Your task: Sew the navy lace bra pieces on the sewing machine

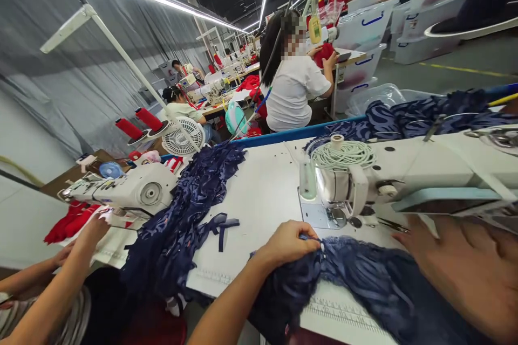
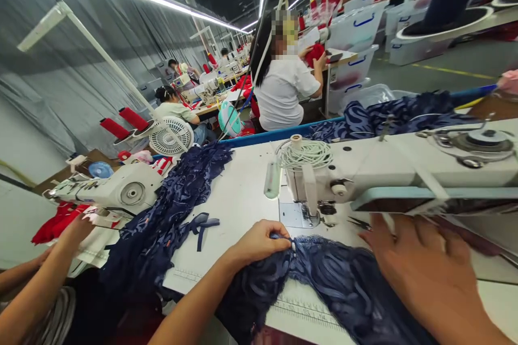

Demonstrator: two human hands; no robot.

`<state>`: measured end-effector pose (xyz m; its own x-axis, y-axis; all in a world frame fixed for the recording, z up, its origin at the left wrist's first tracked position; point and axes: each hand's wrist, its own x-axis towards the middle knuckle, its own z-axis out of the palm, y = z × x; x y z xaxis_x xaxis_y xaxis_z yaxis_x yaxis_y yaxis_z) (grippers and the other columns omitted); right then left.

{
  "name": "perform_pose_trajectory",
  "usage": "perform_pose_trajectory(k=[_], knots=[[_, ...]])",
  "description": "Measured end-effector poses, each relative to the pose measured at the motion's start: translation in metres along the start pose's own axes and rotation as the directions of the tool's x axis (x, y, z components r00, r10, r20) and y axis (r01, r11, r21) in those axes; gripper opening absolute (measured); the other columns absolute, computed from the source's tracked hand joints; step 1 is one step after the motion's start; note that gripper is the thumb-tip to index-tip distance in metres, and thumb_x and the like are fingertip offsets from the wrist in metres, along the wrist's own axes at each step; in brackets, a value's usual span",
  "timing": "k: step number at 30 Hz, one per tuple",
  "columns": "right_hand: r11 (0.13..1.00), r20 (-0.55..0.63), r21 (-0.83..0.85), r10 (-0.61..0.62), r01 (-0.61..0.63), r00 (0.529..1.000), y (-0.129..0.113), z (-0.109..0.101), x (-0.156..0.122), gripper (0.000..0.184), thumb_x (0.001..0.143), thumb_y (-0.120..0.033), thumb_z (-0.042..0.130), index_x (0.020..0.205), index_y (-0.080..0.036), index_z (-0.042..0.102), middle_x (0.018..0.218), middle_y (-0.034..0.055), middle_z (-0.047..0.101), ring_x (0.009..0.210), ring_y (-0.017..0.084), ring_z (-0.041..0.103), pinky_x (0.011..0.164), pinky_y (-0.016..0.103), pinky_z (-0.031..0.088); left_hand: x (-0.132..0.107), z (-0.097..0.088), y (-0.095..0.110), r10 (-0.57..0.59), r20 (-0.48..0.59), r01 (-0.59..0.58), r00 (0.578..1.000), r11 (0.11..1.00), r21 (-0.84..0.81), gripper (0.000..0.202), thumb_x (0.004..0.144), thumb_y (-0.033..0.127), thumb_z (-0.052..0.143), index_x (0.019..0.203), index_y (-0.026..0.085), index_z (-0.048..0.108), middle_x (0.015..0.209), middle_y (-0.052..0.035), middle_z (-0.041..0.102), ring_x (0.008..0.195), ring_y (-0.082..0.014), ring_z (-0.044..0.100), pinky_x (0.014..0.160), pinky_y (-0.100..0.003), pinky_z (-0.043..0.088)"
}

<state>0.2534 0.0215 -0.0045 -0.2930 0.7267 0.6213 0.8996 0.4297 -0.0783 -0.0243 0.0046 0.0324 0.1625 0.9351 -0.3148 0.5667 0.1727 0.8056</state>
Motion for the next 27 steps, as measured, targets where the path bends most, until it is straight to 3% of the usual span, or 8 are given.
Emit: perform_pose_trajectory(k=[2, 4, 6, 8, 11, 15, 20, 27], knots=[[0.964, -0.026, 0.0, -0.265, 0.265, 0.964, -0.018, -0.004, -0.001, 0.034, 0.098, -0.019, 0.041, 0.119, -0.009, 0.065, 0.111, 0.0237, 0.067, 0.106, 0.038, 0.062, 0.089, 0.053, 0.046, 0.0, 0.012, 0.007, 0.019, -0.093, -0.009, 0.996, 0.995, 0.098, 0.009, 0.079, 0.018, 0.067, 0.087, 0.015, 0.069, 0.089, -0.0048, 0.065, 0.089, -0.0223, 0.059, 0.088, -0.038, 0.047], [0.88, -0.051, 0.12, -0.456, 0.459, 0.888, -0.037, 0.0, -0.008, 0.036, 0.097, -0.013, 0.038, 0.121, -0.014, 0.064, 0.119, 0.0146, 0.068, 0.11, 0.028, 0.063, 0.096, 0.042, 0.049, -0.01, 0.03, 0.01, 0.118, -0.247, -0.044, 0.962, 0.957, 0.285, 0.016, 0.085, 0.011, 0.057, 0.098, 0.015, 0.066, 0.109, -0.0112, 0.064, 0.107, -0.0279, 0.056, 0.098, -0.047, 0.044], [0.824, -0.071, 0.219, -0.521, 0.523, 0.851, -0.046, 0.006, -0.016, 0.034, 0.097, -0.014, 0.039, 0.12, -0.017, 0.065, 0.119, 0.0082, 0.07, 0.11, 0.021, 0.064, 0.095, 0.034, 0.051, -0.025, 0.05, 0.007, 0.323, -0.33, -0.114, 0.887, 0.846, 0.521, 0.023, 0.09, 0.009, 0.047, 0.104, 0.015, 0.064, 0.114, -0.0121, 0.063, 0.107, -0.0277, 0.057, 0.096, -0.048, 0.047], [0.793, -0.076, 0.299, -0.535, 0.531, 0.842, -0.044, 0.01, -0.019, 0.032, 0.098, -0.016, 0.041, 0.12, -0.018, 0.064, 0.118, 0.0068, 0.07, 0.109, 0.02, 0.065, 0.093, 0.033, 0.052, -0.041, 0.067, -0.003, 0.54, -0.266, -0.248, 0.799, 0.698, 0.672, 0.019, 0.095, 0.017, 0.049, 0.108, 0.015, 0.063, 0.109, -0.0098, 0.066, 0.101, -0.0256, 0.061, 0.094, -0.045, 0.052], [0.78, 0.009, 0.446, -0.493, 0.438, 0.87, -0.036, 0.008, -0.012, 0.028, 0.101, -0.022, 0.044, 0.121, -0.02, 0.062, 0.115, 0.0064, 0.071, 0.107, 0.018, 0.065, 0.092, 0.03, 0.052, -0.055, 0.078, -0.02, 0.7, -0.161, -0.371, 0.696, 0.542, 0.754, 0.032, 0.097, 0.034, 0.055, 0.122, 0.014, 0.059, 0.119, -0.0091, 0.068, 0.111, -0.0244, 0.062, 0.109, -0.047, 0.046], [0.821, 0.26, 0.546, -0.353, 0.165, 0.899, -0.043, 0.01, 0.013, 0.026, 0.103, -0.025, 0.038, 0.1, -0.024, 0.063, 0.096, 0.0036, 0.07, 0.09, 0.017, 0.066, 0.08, 0.03, 0.052, -0.054, 0.078, -0.031, 0.721, -0.151, -0.352, 0.676, 0.496, 0.794, 0.041, 0.099, 0.045, 0.053, 0.13, 0.018, 0.057, 0.125, -0.0084, 0.067, 0.117, -0.0237, 0.061, 0.117, -0.054, 0.036], [0.901, 0.526, 0.423, -0.157, -0.097, 0.836, -0.06, 0.027, 0.035, 0.018, 0.096, -0.039, 0.052, 0.085, -0.025, 0.055, 0.081, -0.0023, 0.068, 0.069, 0.017, 0.066, 0.061, 0.029, 0.043, -0.05, 0.084, -0.034, 0.775, -0.13, -0.349, 0.618, 0.419, 0.838, 0.054, 0.097, 0.055, 0.051, 0.131, 0.014, 0.059, 0.128, -0.0091, 0.067, 0.127, -0.0261, 0.056, 0.121, -0.052, 0.031], [0.892, 0.622, 0.402, -0.102, -0.205, 0.776, -0.056, 0.035, 0.04, 0.019, 0.094, -0.044, 0.054, 0.085, -0.027, 0.055, 0.079, -0.0056, 0.068, 0.067, 0.016, 0.064, 0.059, 0.027, 0.036, -0.059, 0.082, -0.04, 0.733, -0.037, -0.384, 0.68, 0.398, 0.834, 0.069, 0.097, 0.063, 0.043, 0.142, 0.012, 0.05, 0.143, -0.0095, 0.058, 0.138, -0.0304, 0.046, 0.125, -0.055, 0.017]])
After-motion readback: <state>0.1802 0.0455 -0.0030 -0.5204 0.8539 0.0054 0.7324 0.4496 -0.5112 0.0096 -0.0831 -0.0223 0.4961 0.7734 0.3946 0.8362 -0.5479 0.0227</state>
